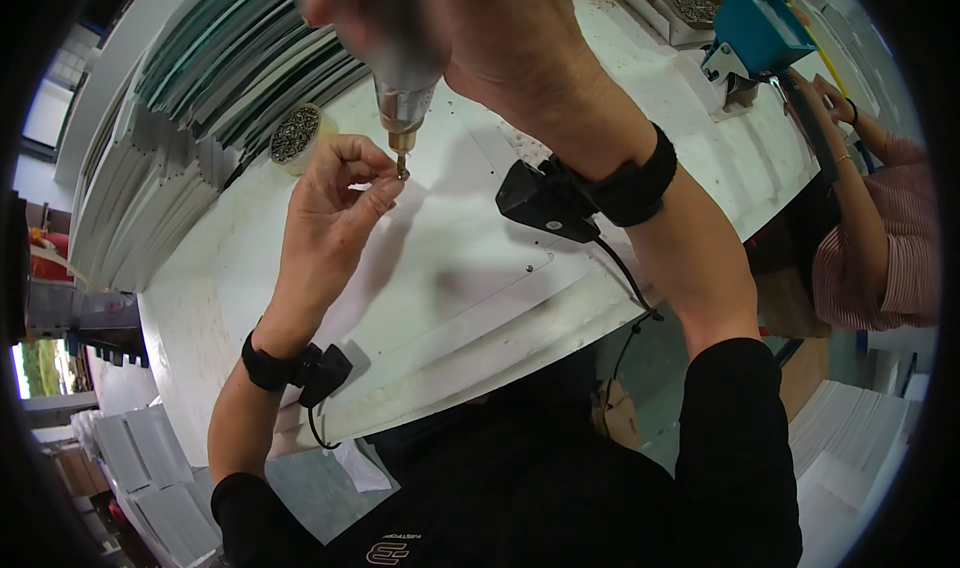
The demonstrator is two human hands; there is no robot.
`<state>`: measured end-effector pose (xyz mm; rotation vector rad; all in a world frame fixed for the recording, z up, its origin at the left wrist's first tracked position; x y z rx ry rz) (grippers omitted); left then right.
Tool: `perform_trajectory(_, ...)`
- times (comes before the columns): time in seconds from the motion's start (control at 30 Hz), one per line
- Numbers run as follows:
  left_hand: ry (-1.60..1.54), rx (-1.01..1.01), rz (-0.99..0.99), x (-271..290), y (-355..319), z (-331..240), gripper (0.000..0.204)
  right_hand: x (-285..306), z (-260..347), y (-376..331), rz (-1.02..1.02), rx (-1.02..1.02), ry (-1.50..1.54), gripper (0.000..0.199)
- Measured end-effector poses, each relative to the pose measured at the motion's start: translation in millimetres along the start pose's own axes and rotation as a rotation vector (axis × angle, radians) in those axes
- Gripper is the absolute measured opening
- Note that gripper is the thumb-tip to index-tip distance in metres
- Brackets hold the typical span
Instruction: The person uses a pneumatic screwdriver to fasten screws into a white rectangular frame on a workbench. They then pick up the frame, place it on a stack, and retrieve a dark rectangular panel. The person places the panel into the frame, adds a clear sheet on top, and secures the assembly with more screws.
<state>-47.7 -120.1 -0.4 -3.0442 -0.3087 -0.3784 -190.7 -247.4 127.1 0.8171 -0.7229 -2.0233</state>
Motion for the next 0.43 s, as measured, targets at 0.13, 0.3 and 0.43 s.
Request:
perform_trajectory(0.13,0.230,-0.068,-0.066,1,37,-8,0.022,-5,-10,15,0.010,0.103,-0.248,0.030)
perform_trajectory(0.3,0.358,-0.092,-0.111,-6,66,1,0.018,4,-38,17,-0.055,0.046,-0.366,0.023)
perform_trajectory(0.43,0.413,-0.073,-0.101,-11,77,7,0.019,22,-53,17,-0.013,0.035,-0.364,0.023)
Point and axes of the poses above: each hand's wrist, its own y-axis towards the middle knuckle, its own x-axis out of the back of the hand, z = x × y, the point moved 3 cm from there along y, towards the middle knuckle, and after that the axes turned 9 degrees about x, right-handed, at the moved point
